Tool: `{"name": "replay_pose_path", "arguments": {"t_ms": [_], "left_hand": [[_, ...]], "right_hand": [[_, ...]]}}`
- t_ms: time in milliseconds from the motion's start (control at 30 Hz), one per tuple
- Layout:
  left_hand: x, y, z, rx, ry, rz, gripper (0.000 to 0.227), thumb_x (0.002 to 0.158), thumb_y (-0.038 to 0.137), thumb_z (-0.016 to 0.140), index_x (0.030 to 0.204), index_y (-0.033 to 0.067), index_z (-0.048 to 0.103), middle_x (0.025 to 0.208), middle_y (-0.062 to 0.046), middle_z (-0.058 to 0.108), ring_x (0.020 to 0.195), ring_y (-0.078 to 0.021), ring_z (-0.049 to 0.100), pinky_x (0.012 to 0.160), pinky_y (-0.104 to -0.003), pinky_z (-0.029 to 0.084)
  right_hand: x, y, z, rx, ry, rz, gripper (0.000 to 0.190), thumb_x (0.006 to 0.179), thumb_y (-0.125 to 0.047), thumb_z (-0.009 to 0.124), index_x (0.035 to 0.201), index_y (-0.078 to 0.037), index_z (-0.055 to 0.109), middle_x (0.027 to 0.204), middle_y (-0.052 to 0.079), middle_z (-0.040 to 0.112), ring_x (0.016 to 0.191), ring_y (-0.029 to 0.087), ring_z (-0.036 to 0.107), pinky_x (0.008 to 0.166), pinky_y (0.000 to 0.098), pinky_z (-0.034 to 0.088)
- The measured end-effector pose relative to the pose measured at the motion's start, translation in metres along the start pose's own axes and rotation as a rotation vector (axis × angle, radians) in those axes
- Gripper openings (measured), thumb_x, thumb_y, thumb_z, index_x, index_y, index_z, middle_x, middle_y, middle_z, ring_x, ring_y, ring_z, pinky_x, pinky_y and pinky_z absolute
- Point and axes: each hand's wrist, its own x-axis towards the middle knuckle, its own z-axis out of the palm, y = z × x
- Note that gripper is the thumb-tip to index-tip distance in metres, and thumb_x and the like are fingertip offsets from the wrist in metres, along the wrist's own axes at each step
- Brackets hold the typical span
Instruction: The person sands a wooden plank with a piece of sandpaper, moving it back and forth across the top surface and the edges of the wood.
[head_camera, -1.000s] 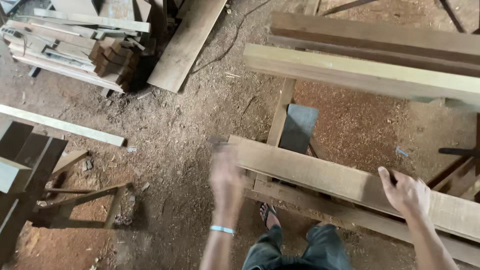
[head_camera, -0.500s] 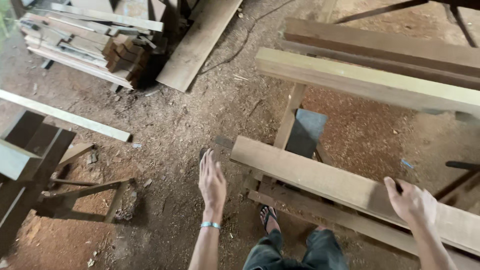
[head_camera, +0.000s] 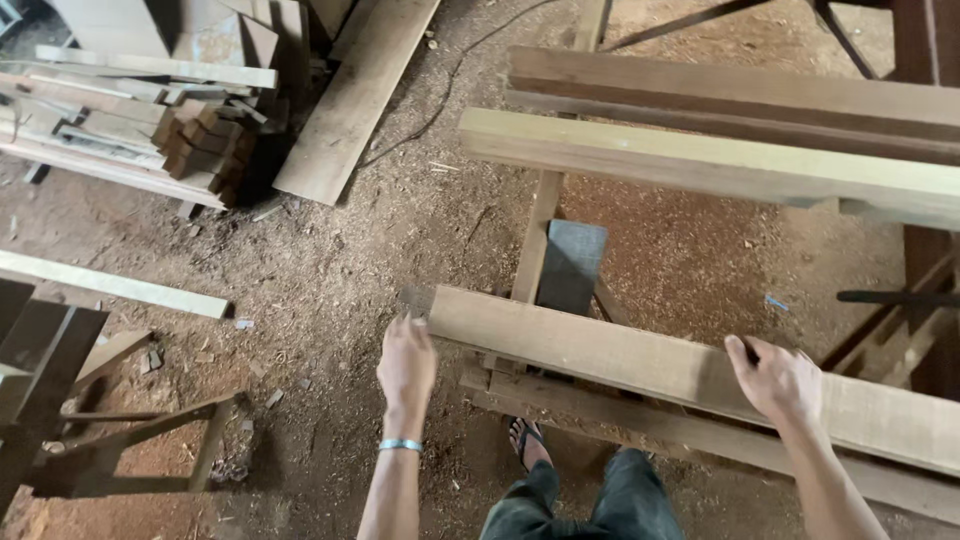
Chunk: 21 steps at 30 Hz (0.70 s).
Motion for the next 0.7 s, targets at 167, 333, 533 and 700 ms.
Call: {"name": "replay_pose_path", "arguments": {"t_ms": [167, 333, 533, 700], "left_hand": [[-0.075, 0.055, 0.077, 0.056, -0.331, -0.038, 0.028, 0.106, 0.026, 0.054, 0.117, 0.0056, 0.071, 0.091, -0.015, 0.077, 0.07, -0.0185, 0.066, 0.06, -0.036, 0.057], [-0.129, 0.096, 0.127, 0.011, -0.415, 0.818, 0.038, 0.11, 0.009, 0.046, 0.147, 0.0122, 0.054, 0.14, -0.006, 0.059, 0.128, -0.0191, 0.059, 0.103, -0.031, 0.057], [-0.023, 0.022, 0.037, 0.225, -0.498, -0.224, 0.042, 0.12, 0.036, 0.038, 0.127, 0.0127, 0.072, 0.111, -0.022, 0.076, 0.098, -0.0363, 0.078, 0.065, -0.039, 0.055], [-0.025, 0.043, 0.049, -1.16, -0.101, -0.105, 0.038, 0.101, 0.019, 0.051, 0.136, 0.0082, 0.06, 0.137, -0.001, 0.058, 0.122, -0.0112, 0.057, 0.095, -0.021, 0.05]], "right_hand": [[0.001, -0.007, -0.006, 0.02, -0.007, 0.015, 0.067, 0.102, -0.073, 0.038, 0.131, -0.024, 0.074, 0.103, 0.017, 0.08, 0.099, 0.037, 0.076, 0.091, 0.0482, 0.06], [-0.003, -0.016, -0.021, 0.027, -0.117, 0.104, 0.065, 0.1, -0.07, 0.037, 0.131, -0.026, 0.073, 0.1, 0.016, 0.08, 0.09, 0.034, 0.078, 0.086, 0.0475, 0.062], [-0.012, -0.024, -0.024, 0.068, -0.06, 0.038, 0.059, 0.101, -0.066, 0.041, 0.121, -0.024, 0.078, 0.092, 0.017, 0.081, 0.088, 0.036, 0.077, 0.099, 0.0465, 0.055], [-0.008, -0.016, -0.022, 0.008, 0.114, -0.048, 0.06, 0.1, -0.065, 0.046, 0.114, -0.017, 0.079, 0.098, 0.019, 0.077, 0.097, 0.042, 0.071, 0.093, 0.049, 0.055]]}}
